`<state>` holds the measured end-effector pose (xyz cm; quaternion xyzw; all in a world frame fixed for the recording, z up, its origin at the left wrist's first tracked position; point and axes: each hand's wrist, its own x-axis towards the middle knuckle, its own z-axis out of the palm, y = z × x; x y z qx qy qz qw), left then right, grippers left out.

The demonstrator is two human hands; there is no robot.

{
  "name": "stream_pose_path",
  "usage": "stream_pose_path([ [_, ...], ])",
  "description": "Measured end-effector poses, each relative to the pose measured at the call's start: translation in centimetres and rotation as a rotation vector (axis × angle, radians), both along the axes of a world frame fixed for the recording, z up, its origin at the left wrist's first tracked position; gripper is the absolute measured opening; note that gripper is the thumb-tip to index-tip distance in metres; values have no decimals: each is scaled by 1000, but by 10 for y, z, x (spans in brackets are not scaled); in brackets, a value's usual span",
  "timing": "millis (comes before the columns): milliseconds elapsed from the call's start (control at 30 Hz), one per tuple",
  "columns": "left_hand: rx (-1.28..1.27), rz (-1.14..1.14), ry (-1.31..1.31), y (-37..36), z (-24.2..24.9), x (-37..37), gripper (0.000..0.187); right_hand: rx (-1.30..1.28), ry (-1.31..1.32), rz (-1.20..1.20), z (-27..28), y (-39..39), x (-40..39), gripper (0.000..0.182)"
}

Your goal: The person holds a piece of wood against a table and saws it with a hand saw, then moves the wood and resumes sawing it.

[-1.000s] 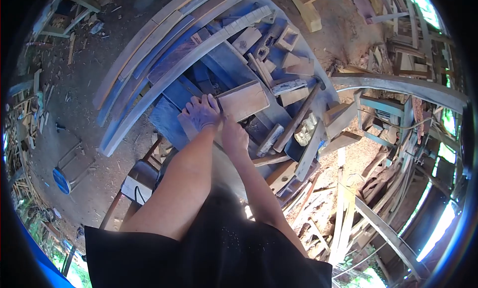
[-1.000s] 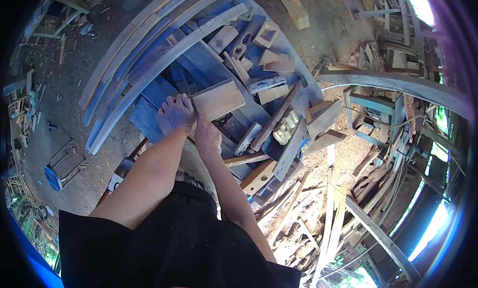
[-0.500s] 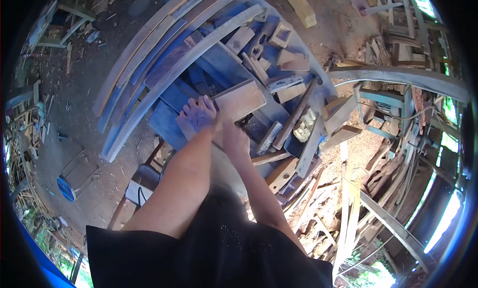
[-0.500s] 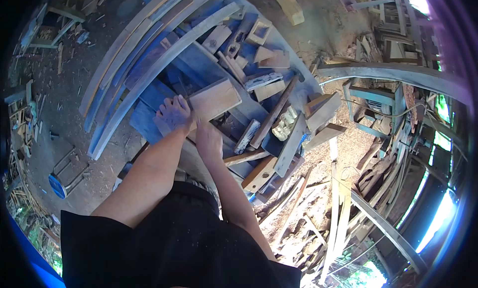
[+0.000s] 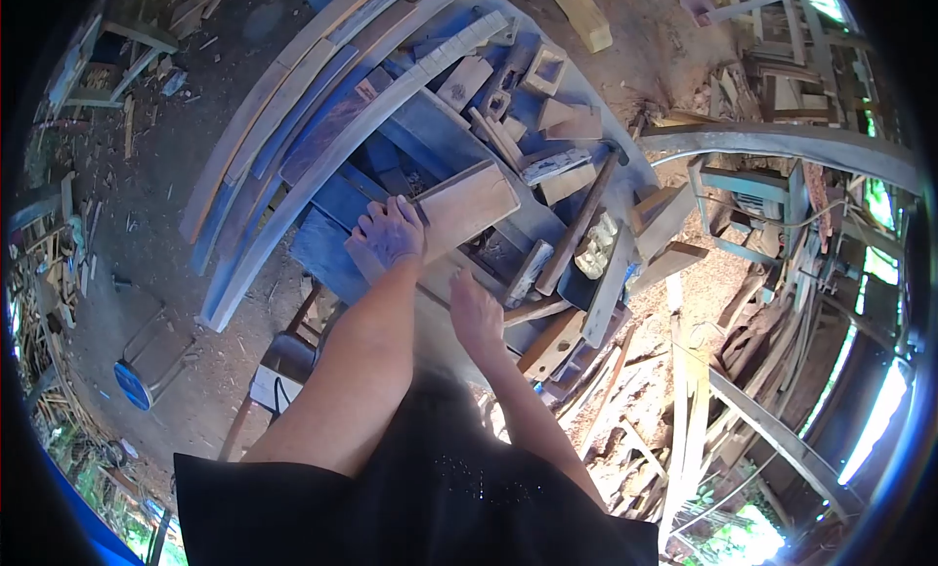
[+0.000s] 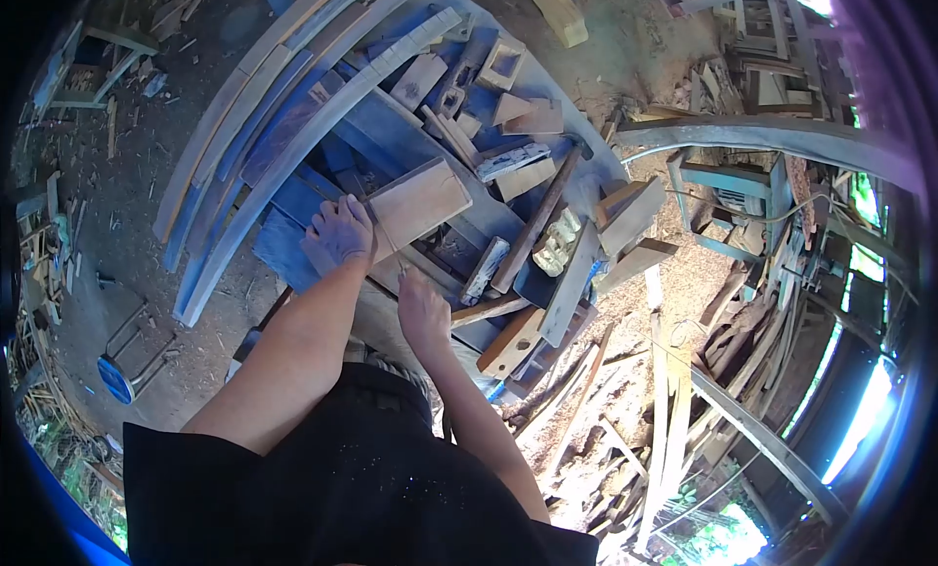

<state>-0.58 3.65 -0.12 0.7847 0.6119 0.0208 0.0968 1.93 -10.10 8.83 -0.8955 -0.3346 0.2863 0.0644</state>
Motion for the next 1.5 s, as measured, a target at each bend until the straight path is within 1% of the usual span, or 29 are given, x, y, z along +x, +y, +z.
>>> stream_pose_path([
  [67,-5,-1,14,-2,6,0,33,-46,1,-35,-3,6,-1,14],
  [100,6,-6,17,0,9,1,33,-41,5,-35,-13,19,4,14],
  [167,27,-1,11,-2,4,2,33,34,-2,49,-33,48,15,13],
  [233,49,-3,8,-1,0,-3,33,19,15,70,-34,46,15,13],
  [300,0,20,14,-1,2,1,33,-12,14,86,-26,27,16,13],
  [367,2,5,19,1,-1,2,33,18,14,-22,-4,-5,-2,14],
  [433,1,-1,42,-4,-5,-3,33,-50,39,-36,-2,-4,-4,16],
  [467,65,-10,19,-2,-5,-2,32,-96,51,-59,-3,3,-2,17],
  [500,133,-21,-4,-1,-6,-1,32,-89,51,-58,-11,17,3,17],
  [567,150,-15,-3,-2,-4,2,32,8,124,-75,-31,46,14,21],
  [633,165,-19,1,0,-1,-2,32,28,113,-59,-37,42,11,22],
  [700,-73,14,75,1,8,3,41,31,78,-49,-27,26,13,23],
  [767,-76,5,61,3,9,4,41,-80,79,-44,-2,-2,-2,19],
  [833,-83,1,68,-1,10,-2,41,-84,80,-50,-1,1,-3,19],
  [900,-22,-5,58,1,11,2,41,-62,68,-70,-15,21,6,19],
  [933,-14,-8,56,0,7,3,41,-64,60,-28,-31,41,13,20],
  [967,88,-6,11,0,3,4,36,-63,53,19,-37,54,17,20],
  [1000,189,-10,-29,0,-1,1,31,-53,57,17,-36,53,15,20],
  [1067,151,-11,-11,-6,-3,-4,31,48,25,24,-25,38,14,19],
  [1100,123,7,-4,-2,-1,1,31,50,12,23,-20,27,12,19],
  [1167,98,-13,1,2,2,1,31,-5,44,-63,-3,3,-3,16],
  [1233,70,-23,25,-3,0,-4,31,-45,64,-65,-3,9,-2,16],
  [1267,114,-24,23,-1,-3,-1,31,-63,75,-77,-4,20,1,16],
  [1333,169,-26,22,0,-7,1,31,-58,71,-48,-28,53,12,17],
  [1400,229,-21,-15,0,-8,0,32,-50,70,-14,-38,60,12,18],
  [1433,222,-29,-15,-4,-7,-3,32,-21,63,2,-37,48,10,17],
  [1500,82,12,-3,-1,1,2,32,13,35,24,-24,33,11,17],
])
